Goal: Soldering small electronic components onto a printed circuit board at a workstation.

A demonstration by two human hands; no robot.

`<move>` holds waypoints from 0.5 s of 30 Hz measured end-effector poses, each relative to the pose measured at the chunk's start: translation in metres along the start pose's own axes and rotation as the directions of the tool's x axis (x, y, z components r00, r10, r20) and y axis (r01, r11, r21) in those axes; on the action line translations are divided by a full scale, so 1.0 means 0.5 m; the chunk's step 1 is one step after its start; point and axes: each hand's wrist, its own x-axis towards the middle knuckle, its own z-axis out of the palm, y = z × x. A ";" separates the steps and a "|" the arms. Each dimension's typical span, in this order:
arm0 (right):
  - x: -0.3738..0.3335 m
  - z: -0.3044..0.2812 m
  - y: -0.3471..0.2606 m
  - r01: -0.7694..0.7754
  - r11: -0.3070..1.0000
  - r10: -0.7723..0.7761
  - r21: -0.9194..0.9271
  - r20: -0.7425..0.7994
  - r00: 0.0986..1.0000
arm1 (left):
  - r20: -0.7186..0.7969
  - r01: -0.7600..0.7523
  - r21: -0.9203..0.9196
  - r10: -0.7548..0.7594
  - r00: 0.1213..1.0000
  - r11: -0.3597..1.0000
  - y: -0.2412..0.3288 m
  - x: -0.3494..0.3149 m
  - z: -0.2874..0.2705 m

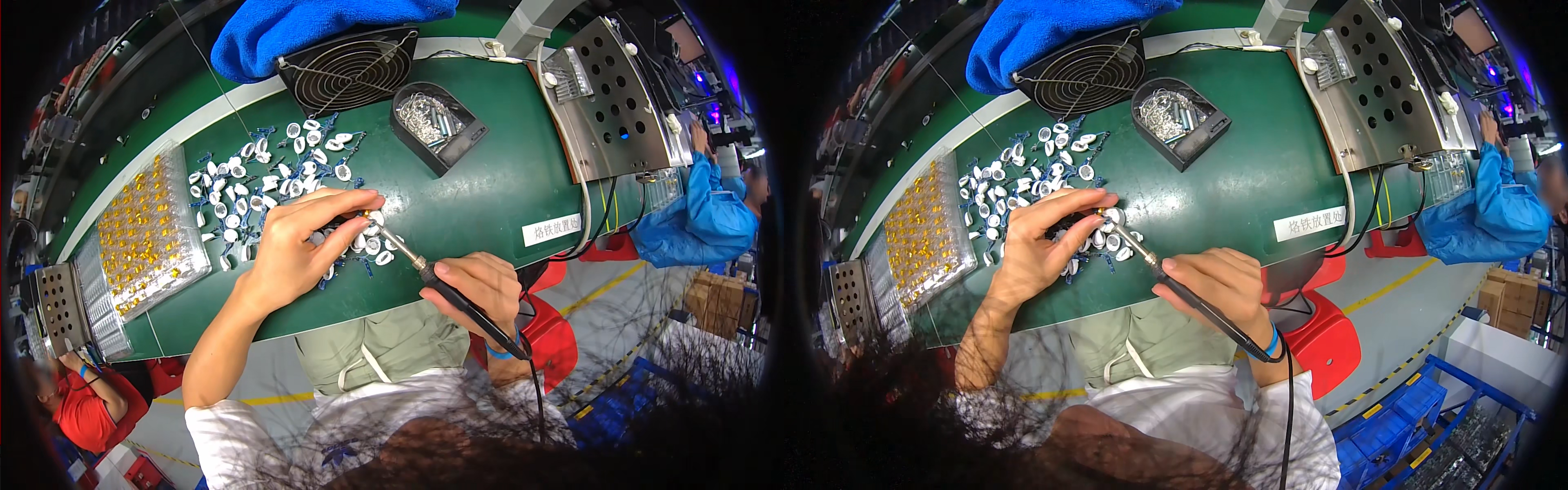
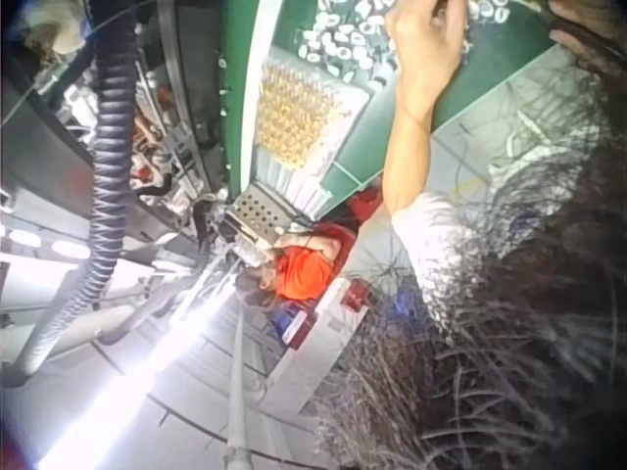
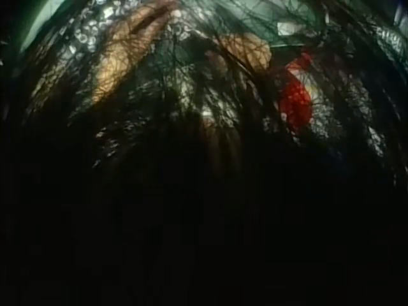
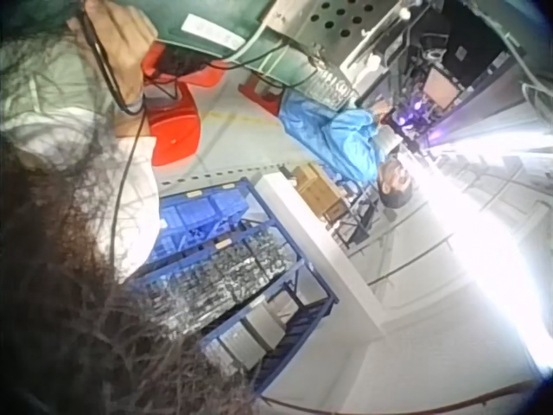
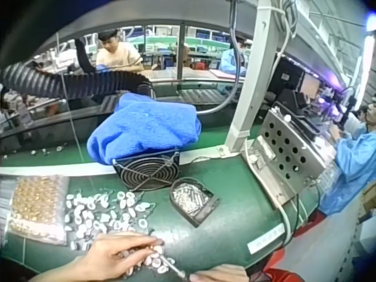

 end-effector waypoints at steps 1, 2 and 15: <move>0.000 -0.001 -0.002 0.002 1.000 -0.002 -0.013 0.010 1.000 | -0.005 0.003 -0.012 -0.003 1.000 1.000 0.001 -0.001 0.001; 0.000 -0.002 -0.003 0.003 1.000 -0.003 -0.027 0.020 1.000 | -0.005 0.004 -0.012 -0.004 1.000 1.000 0.001 -0.002 0.002; 0.003 0.000 0.001 0.023 1.000 -0.023 -0.014 -0.006 1.000 | -0.011 -0.014 0.001 0.014 1.000 1.000 -0.003 0.003 -0.002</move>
